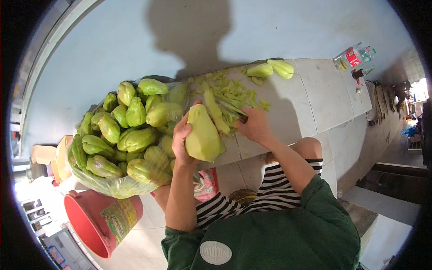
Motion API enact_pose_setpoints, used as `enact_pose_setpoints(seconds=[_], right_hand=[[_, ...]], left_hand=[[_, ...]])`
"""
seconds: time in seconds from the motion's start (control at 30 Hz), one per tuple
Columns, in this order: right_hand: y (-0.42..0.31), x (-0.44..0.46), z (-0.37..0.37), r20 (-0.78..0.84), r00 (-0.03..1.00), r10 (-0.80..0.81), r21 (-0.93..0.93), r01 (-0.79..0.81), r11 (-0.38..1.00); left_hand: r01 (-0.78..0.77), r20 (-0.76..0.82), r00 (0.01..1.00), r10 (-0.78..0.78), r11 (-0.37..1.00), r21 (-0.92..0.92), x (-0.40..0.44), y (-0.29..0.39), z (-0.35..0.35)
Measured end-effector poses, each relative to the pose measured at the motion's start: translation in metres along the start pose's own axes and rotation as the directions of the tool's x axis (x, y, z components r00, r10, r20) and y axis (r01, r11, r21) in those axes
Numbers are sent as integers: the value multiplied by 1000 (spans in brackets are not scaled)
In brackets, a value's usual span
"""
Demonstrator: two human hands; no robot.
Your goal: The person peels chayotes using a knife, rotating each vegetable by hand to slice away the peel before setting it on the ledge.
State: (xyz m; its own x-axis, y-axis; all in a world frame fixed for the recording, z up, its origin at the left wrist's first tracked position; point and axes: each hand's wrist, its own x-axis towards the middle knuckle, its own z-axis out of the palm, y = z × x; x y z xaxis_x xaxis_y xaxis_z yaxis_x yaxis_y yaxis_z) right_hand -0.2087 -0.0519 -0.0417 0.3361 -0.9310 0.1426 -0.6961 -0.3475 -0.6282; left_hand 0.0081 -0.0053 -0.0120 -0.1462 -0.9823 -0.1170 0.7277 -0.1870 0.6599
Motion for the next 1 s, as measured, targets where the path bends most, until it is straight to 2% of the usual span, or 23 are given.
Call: enact_pose_setpoints(seconds=[0.03, 0.07, 0.1, 0.13, 0.17, 0.2, 0.23, 0.27, 0.3, 0.37, 0.4, 0.47, 0.5, 0.53, 0.57, 0.63, 0.73, 0.87, 0.93, 1.0], right_hand=[[4, 2, 2, -31, 998, 55, 45, -54, 998], [8, 3, 3, -55, 992, 110, 90, -105, 990], [5, 5, -2, -51, 994, 101, 85, -97, 992], [-1, 5, -9, 29, 983, 179, 173, -182, 968], [-5, 3, -13, 118, 960, 252, 255, -275, 927], [-7, 2, -12, 125, 960, 251, 259, -276, 926], [-8, 1, -13, 148, 935, 322, 319, -353, 880], [-8, 3, -14, 172, 905, 388, 372, -425, 825], [-9, 3, -16, 172, 907, 385, 372, -421, 827], [-12, 0, -16, 98, 964, 248, 261, -265, 928], [-12, -2, -13, 100, 964, 247, 263, -264, 928], [-11, -9, -7, -95, 990, -103, 137, 116, 984], [-12, -10, -6, -92, 990, -104, 137, 116, 984], [-13, -10, -7, -117, 944, -308, 13, 311, 950], [-13, -12, -7, -116, 859, -499, -113, 488, 866], [-17, -17, -1, -86, 851, -518, -136, 505, 852], [-23, -20, 2, -67, 839, -539, -165, 524, 836], [-21, -20, 4, -111, 824, -556, -197, 530, 825], [-22, -20, 4, -122, 824, -553, -197, 526, 827], [-20, -21, 5, -132, 825, -549, -196, 521, 831]], left_hand=[[17, 112, 994, -10, 998, -66, 1, 2, -2], [13, 115, 993, -6, 998, -67, 3, 2, -3], [9, 61, 998, 0, 988, -152, 4, 2, -3], [0, 3, 1000, 1, 972, -236, 5, 2, -3], [-6, -6, 1000, 4, 971, -238, 4, 1, -1], [-60, -130, 991, 25, 961, -269, 5, 4, 7], [-116, -248, 968, 42, 949, -293, 5, 5, 12], [-119, -249, 968, 45, 949, -291, 6, 5, 12], [-130, -280, 959, 31, 931, -341, 6, 5, 12], [-144, -311, 950, 18, 911, -387, 9, 3, 8], [-156, -309, 951, 21, 894, -420, 12, 0, 2], [-170, -312, 950, 22, 874, -455, 14, -5, -6], [-133, -307, 952, 17, 922, -362, 14, -6, -9], [-94, -301, 953, 11, 960, -264, 14, -6, -11], [-93, -302, 953, 10, 960, -263, 14, -7, -11], [45, -273, 948, -163, 919, -392, 12, -8, -8], [91, -248, 945, -213, 901, -425, 11, -9, -3], [63, -272, 942, -194, 902, -427, 12, -14, -4], [110, -158, 971, -180, 922, -373, 12, -14, -5], [108, -163, 969, -185, 912, -396, 12, -16, -5]])
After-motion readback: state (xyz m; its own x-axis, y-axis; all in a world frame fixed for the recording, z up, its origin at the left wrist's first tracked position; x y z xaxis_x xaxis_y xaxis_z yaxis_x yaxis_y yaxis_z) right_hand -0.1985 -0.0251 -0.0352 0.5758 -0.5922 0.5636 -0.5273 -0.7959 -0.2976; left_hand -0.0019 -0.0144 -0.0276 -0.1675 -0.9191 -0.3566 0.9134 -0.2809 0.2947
